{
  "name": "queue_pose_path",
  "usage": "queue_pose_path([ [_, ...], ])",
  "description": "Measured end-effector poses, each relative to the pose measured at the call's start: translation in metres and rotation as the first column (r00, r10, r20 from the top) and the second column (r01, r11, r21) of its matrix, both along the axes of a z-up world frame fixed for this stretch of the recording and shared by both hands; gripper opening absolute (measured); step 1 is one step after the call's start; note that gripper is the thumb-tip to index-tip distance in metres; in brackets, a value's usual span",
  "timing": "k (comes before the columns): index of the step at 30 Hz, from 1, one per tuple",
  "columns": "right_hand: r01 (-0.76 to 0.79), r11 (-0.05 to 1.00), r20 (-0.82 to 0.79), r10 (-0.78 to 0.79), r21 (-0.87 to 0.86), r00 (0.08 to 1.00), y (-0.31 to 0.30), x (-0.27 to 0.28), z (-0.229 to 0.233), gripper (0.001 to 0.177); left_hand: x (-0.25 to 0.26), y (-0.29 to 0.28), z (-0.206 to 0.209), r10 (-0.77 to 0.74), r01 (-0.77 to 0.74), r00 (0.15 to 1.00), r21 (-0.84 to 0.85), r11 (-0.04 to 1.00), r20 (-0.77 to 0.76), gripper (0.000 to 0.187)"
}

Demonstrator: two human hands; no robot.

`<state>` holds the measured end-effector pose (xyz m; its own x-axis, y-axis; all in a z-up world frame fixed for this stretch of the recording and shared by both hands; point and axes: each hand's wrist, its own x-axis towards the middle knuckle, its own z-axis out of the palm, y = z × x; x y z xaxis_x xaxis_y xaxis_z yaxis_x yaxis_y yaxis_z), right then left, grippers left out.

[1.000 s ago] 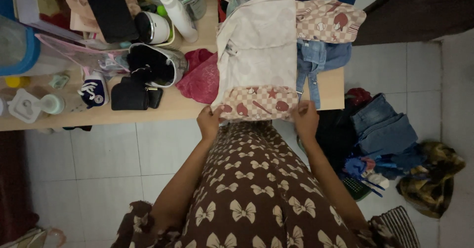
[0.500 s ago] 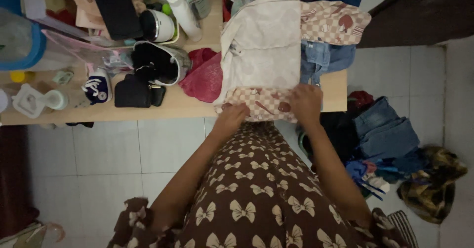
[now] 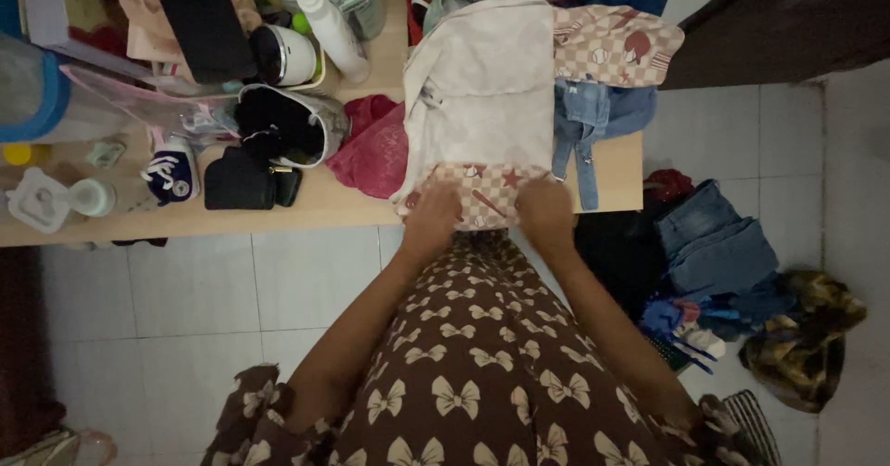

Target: Folding various laundry items on a surface.

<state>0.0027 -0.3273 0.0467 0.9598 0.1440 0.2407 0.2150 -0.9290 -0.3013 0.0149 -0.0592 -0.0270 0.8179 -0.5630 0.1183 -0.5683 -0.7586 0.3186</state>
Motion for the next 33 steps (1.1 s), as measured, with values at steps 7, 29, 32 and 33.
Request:
queue_pose_path([
  [7,-0.283,0.896,-0.123,0.256,-0.342,0.959,-0.017,-0.041,-0.023,0.056,0.008,0.005,0.047,-0.131,0.157,0.978,0.157,0.975,-0.163,0.083],
  [29,-0.375,0.882,-0.295,0.291,-0.285,0.910,-0.071,-0.034,-0.039,0.057,-0.007,0.014,0.038,0.100,-0.085,0.970,0.072,0.994,-0.223,0.097],
  [32,-0.337,0.869,-0.338,0.214,-0.363,0.916,-0.066,-0.032,-0.026,0.061,-0.008,0.009,0.037,0.144,-0.122,0.984,0.193,0.974,-0.103,0.097],
  [33,-0.339,0.879,-0.422,0.181,-0.335,0.888,-0.061,-0.029,-0.014,0.066,-0.005,0.006,0.051,0.153,-0.140,0.972,0.083,0.987,-0.180,0.096],
])
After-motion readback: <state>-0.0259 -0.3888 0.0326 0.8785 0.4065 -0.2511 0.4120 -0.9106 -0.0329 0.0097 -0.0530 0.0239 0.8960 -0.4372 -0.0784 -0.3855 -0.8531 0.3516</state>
